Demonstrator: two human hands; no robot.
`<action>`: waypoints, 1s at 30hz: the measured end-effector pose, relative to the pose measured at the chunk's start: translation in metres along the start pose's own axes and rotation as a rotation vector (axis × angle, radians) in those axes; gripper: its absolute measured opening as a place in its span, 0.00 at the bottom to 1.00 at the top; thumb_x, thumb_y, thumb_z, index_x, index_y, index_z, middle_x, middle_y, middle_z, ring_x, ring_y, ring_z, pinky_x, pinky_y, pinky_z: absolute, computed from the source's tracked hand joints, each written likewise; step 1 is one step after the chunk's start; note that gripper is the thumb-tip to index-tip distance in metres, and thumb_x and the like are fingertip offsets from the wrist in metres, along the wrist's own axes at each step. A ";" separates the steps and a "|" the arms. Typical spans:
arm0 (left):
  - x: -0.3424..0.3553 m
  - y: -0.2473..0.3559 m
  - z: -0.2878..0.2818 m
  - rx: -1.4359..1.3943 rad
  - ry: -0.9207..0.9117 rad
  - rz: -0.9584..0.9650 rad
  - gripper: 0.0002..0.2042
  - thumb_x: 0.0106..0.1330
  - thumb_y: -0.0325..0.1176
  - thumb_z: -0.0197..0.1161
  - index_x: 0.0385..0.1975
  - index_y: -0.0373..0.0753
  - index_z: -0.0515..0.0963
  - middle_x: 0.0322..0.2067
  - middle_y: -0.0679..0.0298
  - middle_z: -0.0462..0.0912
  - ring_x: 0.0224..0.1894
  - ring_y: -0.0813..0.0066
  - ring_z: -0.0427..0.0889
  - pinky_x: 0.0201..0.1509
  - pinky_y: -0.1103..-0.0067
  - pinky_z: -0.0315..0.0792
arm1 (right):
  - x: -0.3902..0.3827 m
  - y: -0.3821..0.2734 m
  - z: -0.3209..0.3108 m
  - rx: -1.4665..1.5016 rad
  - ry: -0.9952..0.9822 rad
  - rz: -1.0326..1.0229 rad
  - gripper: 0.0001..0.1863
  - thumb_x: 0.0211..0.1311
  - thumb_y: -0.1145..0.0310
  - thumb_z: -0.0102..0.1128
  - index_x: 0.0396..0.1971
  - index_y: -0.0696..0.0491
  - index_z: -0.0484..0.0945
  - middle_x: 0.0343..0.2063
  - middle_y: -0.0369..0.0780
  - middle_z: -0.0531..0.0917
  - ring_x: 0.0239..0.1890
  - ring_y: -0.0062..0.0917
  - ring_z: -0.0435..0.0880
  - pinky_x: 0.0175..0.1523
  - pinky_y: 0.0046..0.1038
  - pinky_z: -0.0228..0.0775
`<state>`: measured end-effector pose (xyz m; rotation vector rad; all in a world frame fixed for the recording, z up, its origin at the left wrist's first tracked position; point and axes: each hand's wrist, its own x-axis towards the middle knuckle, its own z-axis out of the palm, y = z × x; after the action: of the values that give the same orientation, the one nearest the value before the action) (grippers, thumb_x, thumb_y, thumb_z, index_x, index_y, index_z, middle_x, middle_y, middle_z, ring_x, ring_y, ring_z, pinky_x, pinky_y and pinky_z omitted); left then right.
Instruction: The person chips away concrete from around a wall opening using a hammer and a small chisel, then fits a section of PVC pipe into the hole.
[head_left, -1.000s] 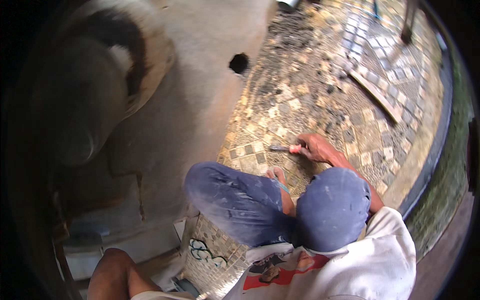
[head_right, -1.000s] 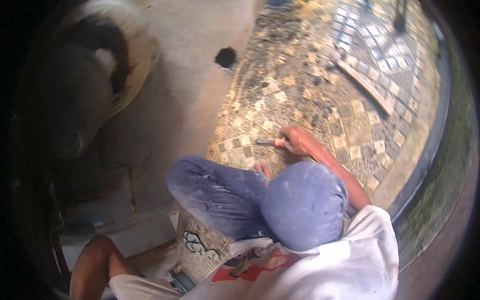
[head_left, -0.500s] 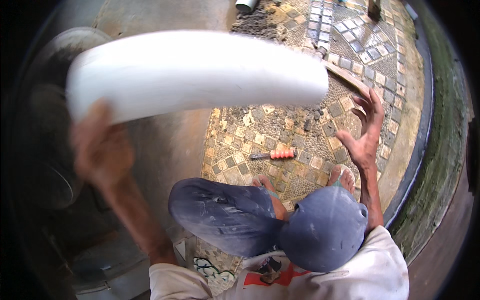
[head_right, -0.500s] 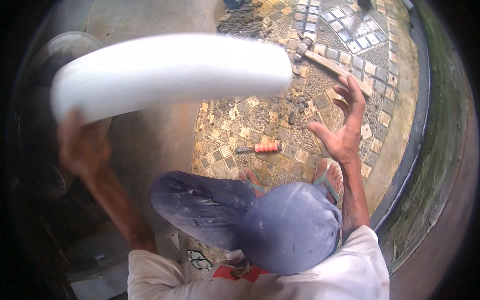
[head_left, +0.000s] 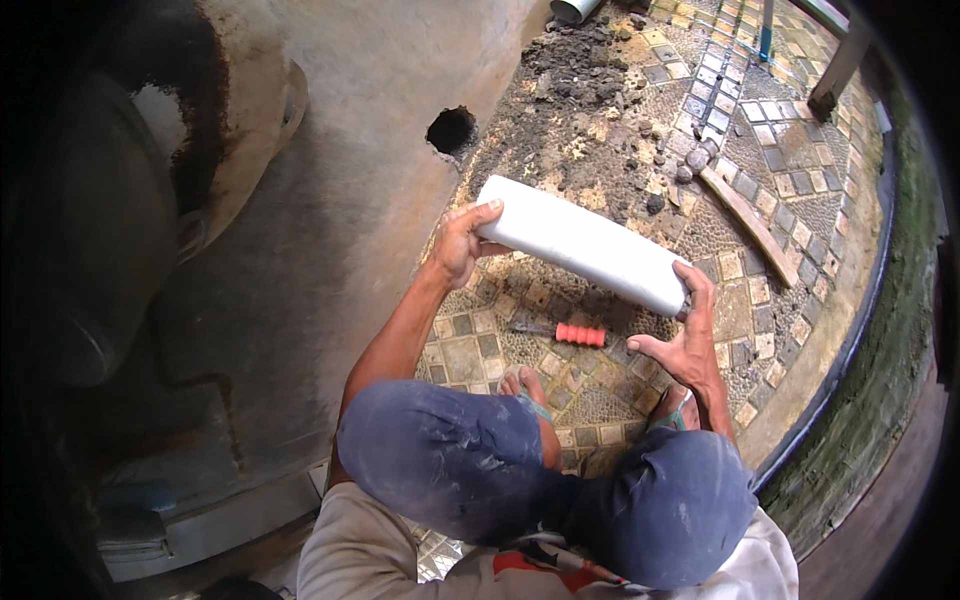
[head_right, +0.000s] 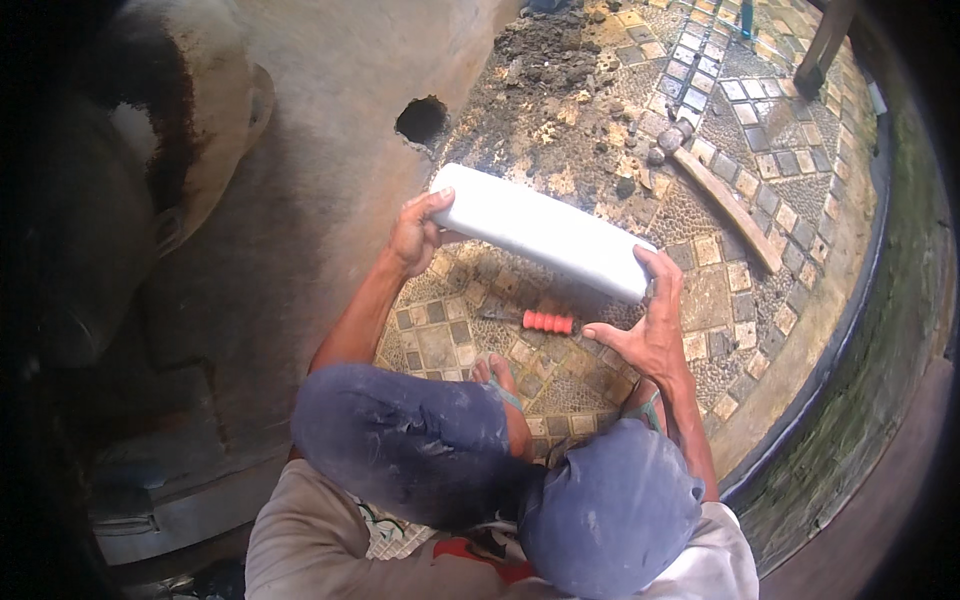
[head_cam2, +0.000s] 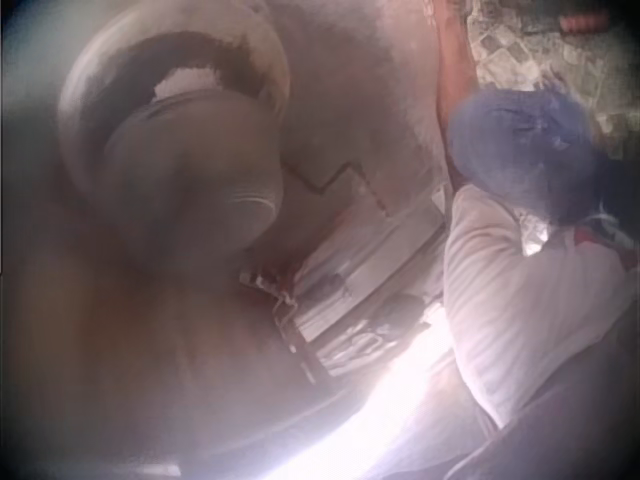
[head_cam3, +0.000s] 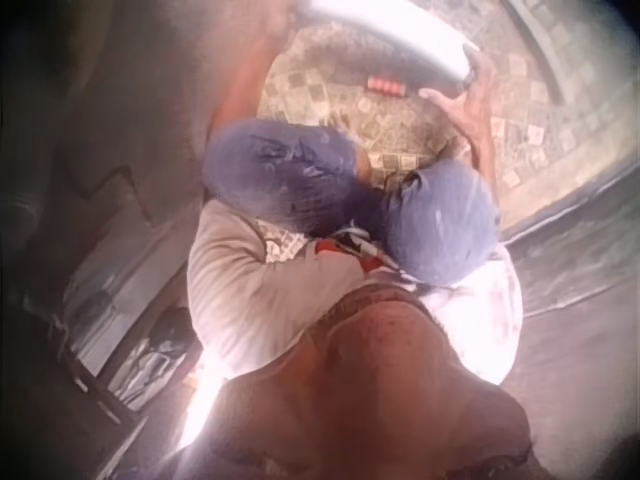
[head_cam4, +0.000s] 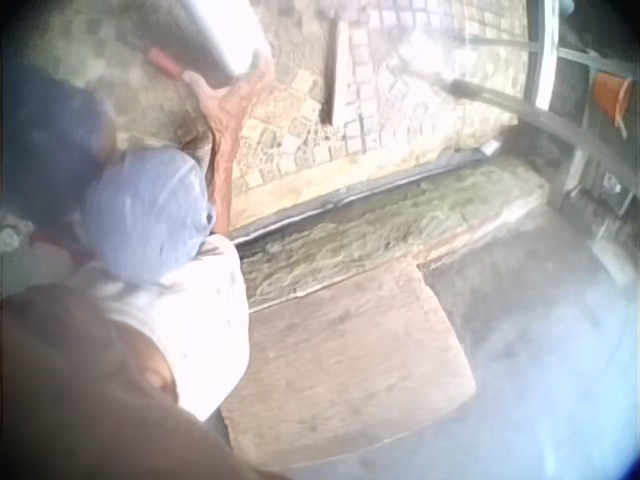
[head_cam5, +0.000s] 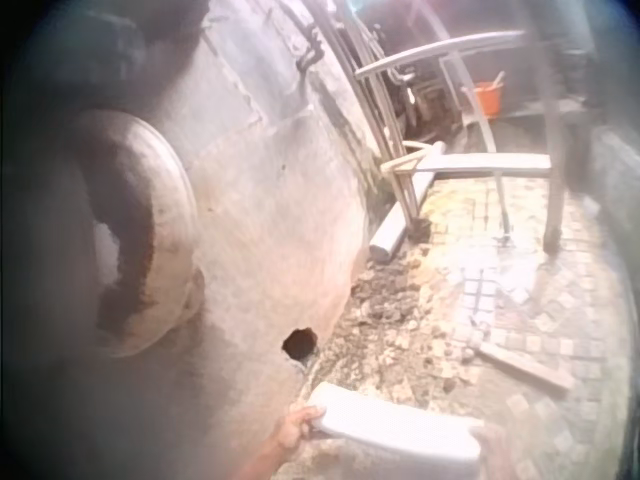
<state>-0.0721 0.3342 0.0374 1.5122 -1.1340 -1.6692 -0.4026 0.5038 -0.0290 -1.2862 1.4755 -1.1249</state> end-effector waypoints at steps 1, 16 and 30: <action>0.001 -0.007 0.001 -0.041 -0.009 -0.022 0.28 0.69 0.48 0.65 0.54 0.24 0.78 0.46 0.47 0.85 0.49 0.59 0.87 0.53 0.59 0.86 | 0.003 0.000 -0.002 -0.122 -0.011 -0.067 0.58 0.33 0.62 0.91 0.68 0.47 0.64 0.64 0.46 0.66 0.70 0.43 0.66 0.70 0.50 0.69; -0.011 -0.017 -0.038 0.006 0.198 -0.046 0.46 0.76 0.41 0.62 0.79 0.33 0.33 0.70 0.38 0.64 0.64 0.46 0.78 0.62 0.61 0.83 | 0.127 0.013 0.072 -0.119 -0.139 -0.212 0.46 0.45 0.47 0.79 0.63 0.57 0.74 0.55 0.53 0.81 0.58 0.45 0.81 0.59 0.50 0.81; -0.092 -0.103 -0.090 0.137 0.140 -0.404 0.23 0.76 0.36 0.63 0.67 0.32 0.71 0.61 0.54 0.81 0.60 0.65 0.83 0.63 0.70 0.78 | 0.208 0.016 0.135 -0.144 -0.002 -0.217 0.44 0.42 0.46 0.84 0.57 0.55 0.77 0.49 0.48 0.85 0.50 0.38 0.86 0.51 0.40 0.85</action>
<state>0.0419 0.4431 -0.0098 2.0180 -0.9273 -1.7320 -0.2972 0.2855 -0.0841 -1.5774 1.4629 -1.1720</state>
